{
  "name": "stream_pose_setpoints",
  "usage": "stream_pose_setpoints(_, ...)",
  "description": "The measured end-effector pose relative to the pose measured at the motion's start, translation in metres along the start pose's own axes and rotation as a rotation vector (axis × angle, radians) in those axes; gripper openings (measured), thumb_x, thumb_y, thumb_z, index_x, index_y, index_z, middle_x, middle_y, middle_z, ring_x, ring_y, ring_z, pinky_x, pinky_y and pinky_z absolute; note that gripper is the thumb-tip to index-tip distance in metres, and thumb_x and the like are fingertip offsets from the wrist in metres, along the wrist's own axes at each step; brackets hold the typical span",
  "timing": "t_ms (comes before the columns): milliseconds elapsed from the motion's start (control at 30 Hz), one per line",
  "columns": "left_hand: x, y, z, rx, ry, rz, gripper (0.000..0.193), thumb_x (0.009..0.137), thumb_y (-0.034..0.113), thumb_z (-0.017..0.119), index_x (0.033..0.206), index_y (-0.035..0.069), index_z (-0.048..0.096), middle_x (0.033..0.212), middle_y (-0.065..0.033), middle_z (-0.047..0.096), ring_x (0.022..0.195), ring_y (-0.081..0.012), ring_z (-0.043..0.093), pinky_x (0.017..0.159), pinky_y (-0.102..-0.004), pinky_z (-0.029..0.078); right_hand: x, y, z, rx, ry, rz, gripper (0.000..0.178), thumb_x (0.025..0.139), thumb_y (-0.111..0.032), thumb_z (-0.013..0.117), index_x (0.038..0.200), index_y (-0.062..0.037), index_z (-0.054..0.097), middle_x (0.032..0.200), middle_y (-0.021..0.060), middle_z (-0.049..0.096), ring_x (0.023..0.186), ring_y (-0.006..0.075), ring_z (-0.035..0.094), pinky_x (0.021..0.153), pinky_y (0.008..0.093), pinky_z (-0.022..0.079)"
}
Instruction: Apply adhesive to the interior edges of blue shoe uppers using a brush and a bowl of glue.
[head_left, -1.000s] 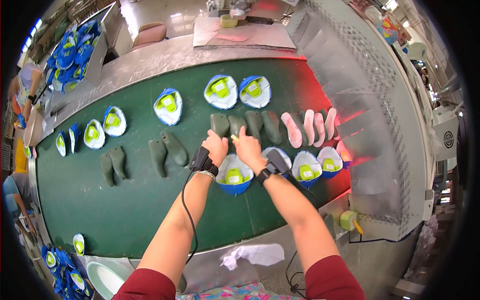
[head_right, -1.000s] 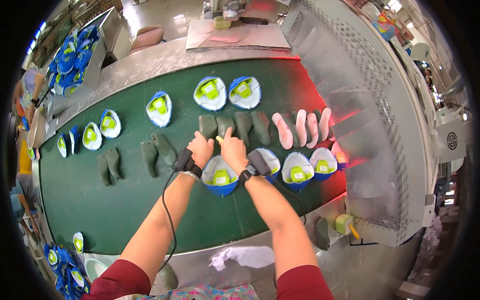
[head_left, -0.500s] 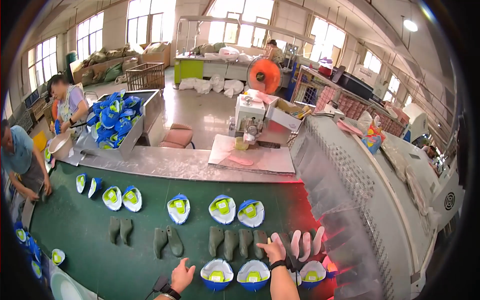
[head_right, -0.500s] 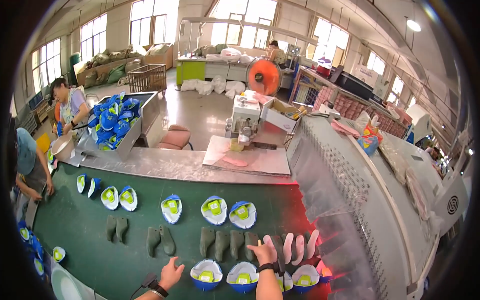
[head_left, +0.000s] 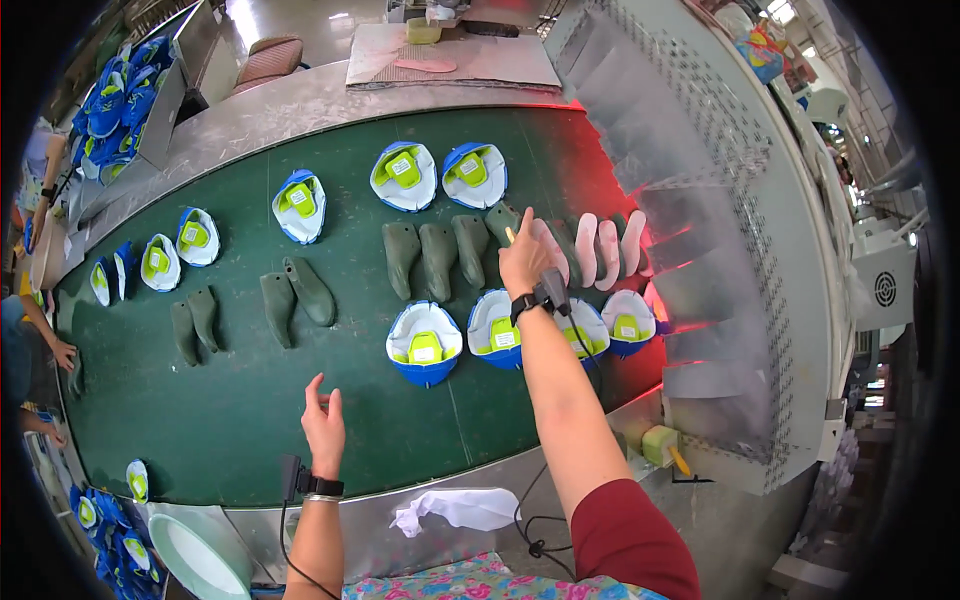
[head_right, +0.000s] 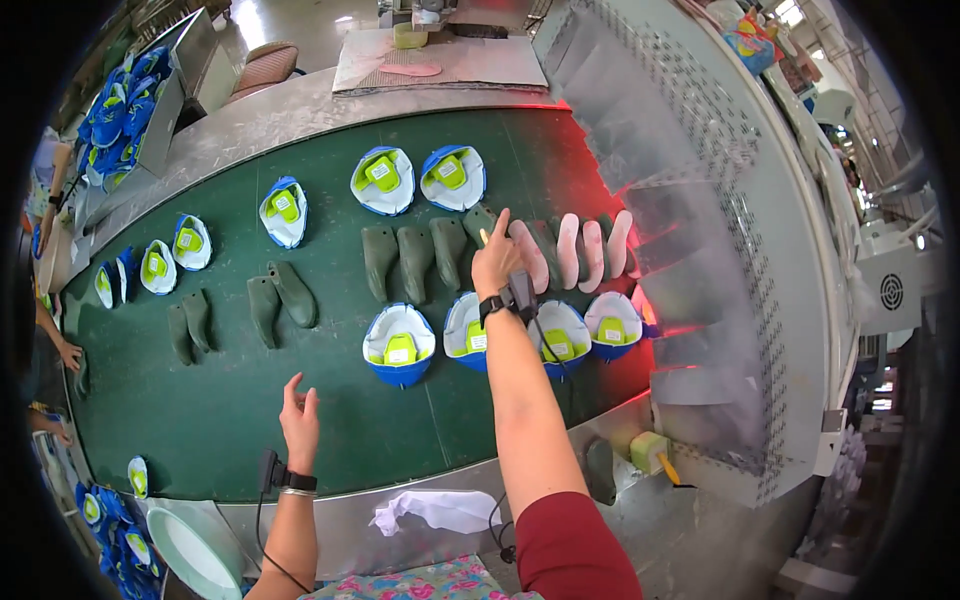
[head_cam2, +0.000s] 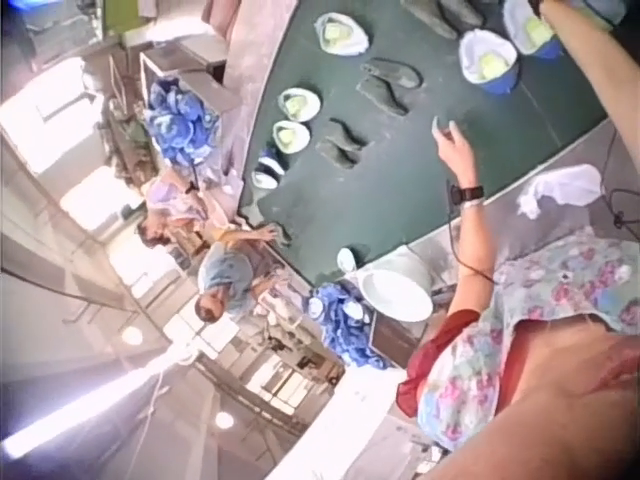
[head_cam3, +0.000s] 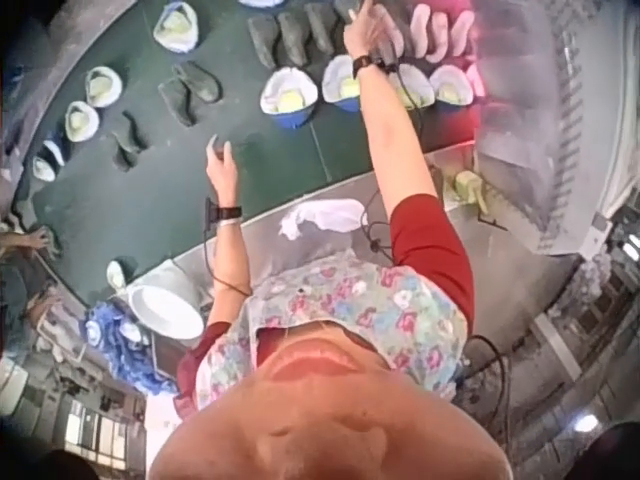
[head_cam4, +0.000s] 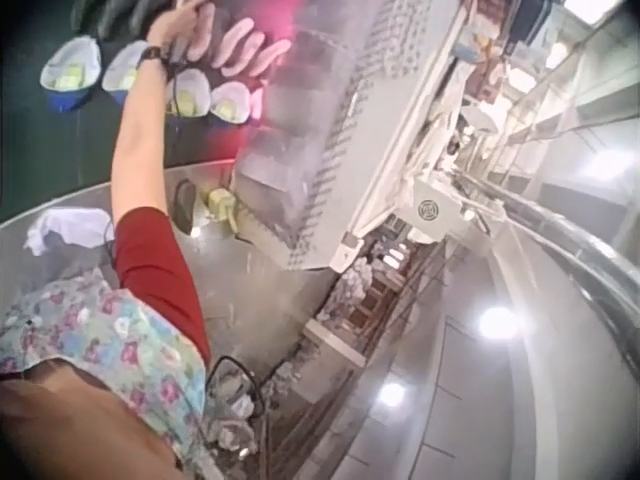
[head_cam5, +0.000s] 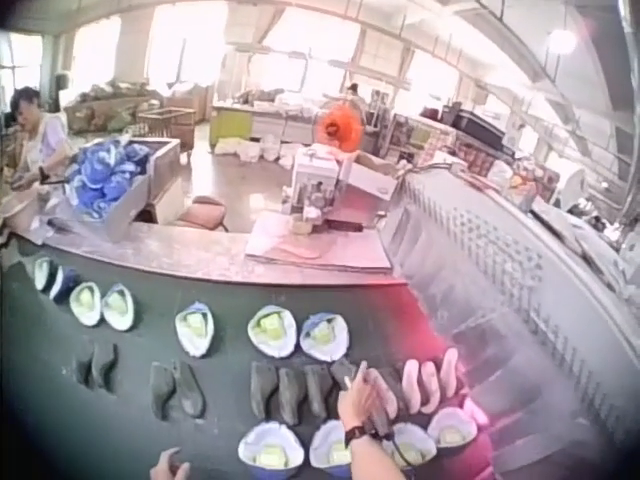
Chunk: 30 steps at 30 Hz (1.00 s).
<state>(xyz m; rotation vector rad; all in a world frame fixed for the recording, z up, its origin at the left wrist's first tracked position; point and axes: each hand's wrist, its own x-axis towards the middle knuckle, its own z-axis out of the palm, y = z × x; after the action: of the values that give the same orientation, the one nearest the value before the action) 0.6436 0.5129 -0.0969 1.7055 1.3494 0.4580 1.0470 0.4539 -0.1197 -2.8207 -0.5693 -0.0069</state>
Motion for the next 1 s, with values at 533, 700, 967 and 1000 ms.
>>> stream_pose_setpoints(533,-0.003,-0.012,-0.002,0.048,-0.060,-0.006,0.036,0.088,0.013,0.062,0.123,0.008,0.053,0.073,-0.0093,0.062,0.056,-0.0201,0.056,0.055,-0.0339,0.045,-0.018,0.020,0.001,0.064,0.079,-0.124,0.054,0.074,-0.029,0.077,0.118,-0.0065,0.054,0.087,0.0218,0.067,0.082,0.0408,0.065,0.068,0.0499,0.049)
stream_pose_setpoints(700,0.005,-0.010,-0.044,0.071,-0.015,-0.013,0.036,0.088,0.017,0.062,0.122,0.009,0.054,0.077,-0.0112,0.063,0.065,-0.0264,0.061,0.061,-0.0375,0.048,-0.012,0.022,0.003,-0.004,0.070,-0.271,0.052,0.069,-0.036,0.078,0.107,-0.0045,0.061,0.100,0.0190,0.063,0.094,0.0376,0.059,0.074,0.0462,0.046)
stream_pose_setpoints(967,0.037,-0.101,-0.225,0.378,0.233,0.000,0.031,0.087,0.022,0.060,0.115,0.009,0.055,0.089,-0.0140,0.063,0.083,-0.0331,0.062,0.074,-0.0439,0.050,-0.093,-0.147,-0.047,0.356,-0.100,-0.448,0.030,0.081,-0.025,0.070,0.104,-0.0054,0.065,0.084,0.0140,0.068,0.071,0.0288,0.064,0.066,0.0400,0.049)
stream_pose_setpoints(1000,0.044,-0.111,-0.252,0.450,0.261,-0.034,0.032,0.087,0.022,0.060,0.115,0.007,0.055,0.089,-0.0148,0.063,0.084,-0.0337,0.062,0.075,-0.0440,0.050,-0.115,-0.178,-0.045,0.460,-0.131,-0.561,0.028,0.082,-0.024,0.069,0.102,-0.0041,0.066,0.084,0.0150,0.067,0.073,0.0284,0.065,0.068,0.0378,0.050)
